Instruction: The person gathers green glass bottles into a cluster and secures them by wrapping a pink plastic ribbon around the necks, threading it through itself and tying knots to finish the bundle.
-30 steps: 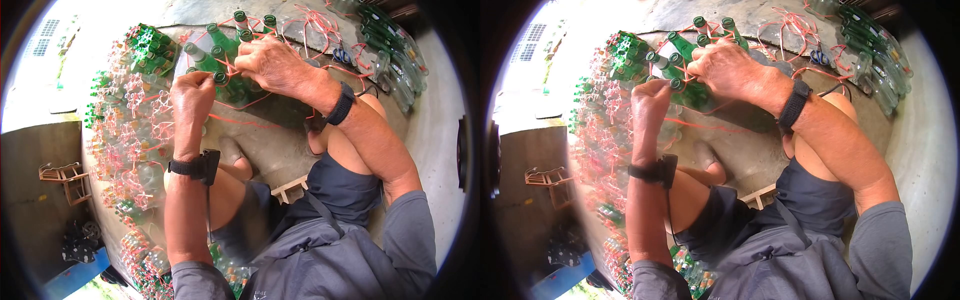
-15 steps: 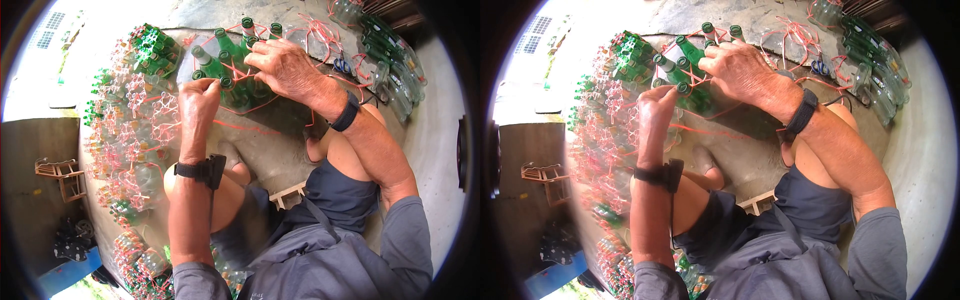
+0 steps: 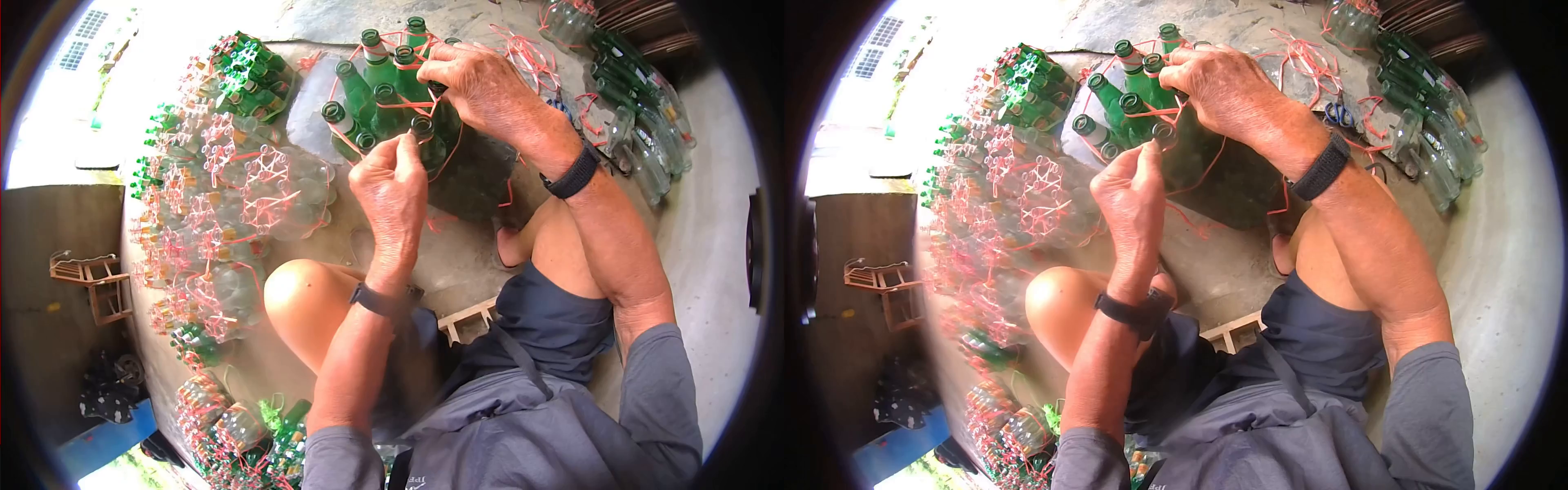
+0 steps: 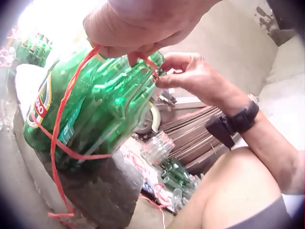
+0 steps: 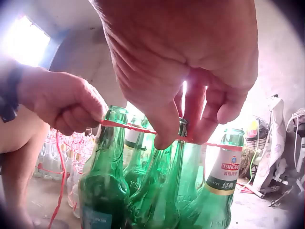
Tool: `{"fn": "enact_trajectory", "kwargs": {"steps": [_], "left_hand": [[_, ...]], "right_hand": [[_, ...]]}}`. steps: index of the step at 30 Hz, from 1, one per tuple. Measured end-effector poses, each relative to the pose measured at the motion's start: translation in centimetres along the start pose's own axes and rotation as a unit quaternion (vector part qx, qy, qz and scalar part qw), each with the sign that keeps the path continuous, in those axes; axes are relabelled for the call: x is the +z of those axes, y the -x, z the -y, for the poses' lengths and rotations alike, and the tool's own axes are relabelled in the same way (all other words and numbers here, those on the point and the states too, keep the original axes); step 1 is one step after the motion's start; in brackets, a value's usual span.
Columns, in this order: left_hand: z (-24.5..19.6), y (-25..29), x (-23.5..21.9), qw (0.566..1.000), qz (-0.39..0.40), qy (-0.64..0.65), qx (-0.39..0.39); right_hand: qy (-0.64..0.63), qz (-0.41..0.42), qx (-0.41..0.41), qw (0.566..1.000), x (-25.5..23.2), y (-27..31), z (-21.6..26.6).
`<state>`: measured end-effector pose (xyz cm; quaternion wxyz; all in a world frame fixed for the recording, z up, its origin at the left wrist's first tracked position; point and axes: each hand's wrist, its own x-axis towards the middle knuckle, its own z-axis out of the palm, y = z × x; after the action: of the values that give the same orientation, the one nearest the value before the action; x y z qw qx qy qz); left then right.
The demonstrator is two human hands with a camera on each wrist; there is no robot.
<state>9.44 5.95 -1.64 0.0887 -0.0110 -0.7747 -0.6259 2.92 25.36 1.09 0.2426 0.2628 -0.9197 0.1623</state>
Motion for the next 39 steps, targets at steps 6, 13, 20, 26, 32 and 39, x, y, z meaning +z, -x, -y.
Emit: {"fn": "enact_trajectory", "kwargs": {"steps": [6, 13, 20, 26, 32, 39], "left_hand": [[0.5, 0.3, 1.0, 1.000, -0.005, -0.007, 0.011], [0.7, 1.0, 0.6, 0.997, -0.018, -0.057, 0.053], [-0.1, 2.3, -0.2, 0.993, -0.045, -0.080, 0.074], [0.0, 3.4, -0.5, 0.998, -0.059, -0.012, 0.013], [-0.2, 3.8, -0.8, 0.992, -0.044, 0.085, -0.079], [1.6, 2.8, -0.8, 0.985, -0.031, 0.146, -0.086]], "right_hand": [[-0.007, -0.030, 0.010, 0.999, 0.2, 0.3, -0.2], [0.021, -0.014, 0.032, 0.999, 0.1, 0.4, -0.1], [0.030, -0.002, 0.042, 0.999, 0.1, 0.6, -0.1], [0.024, 0.006, 0.045, 0.999, 0.0, 0.7, -0.2], [-0.022, 0.010, 0.028, 0.999, 0.1, 0.7, -0.5], [-0.006, -0.052, -0.023, 0.998, -1.4, 0.1, 1.8]]}}
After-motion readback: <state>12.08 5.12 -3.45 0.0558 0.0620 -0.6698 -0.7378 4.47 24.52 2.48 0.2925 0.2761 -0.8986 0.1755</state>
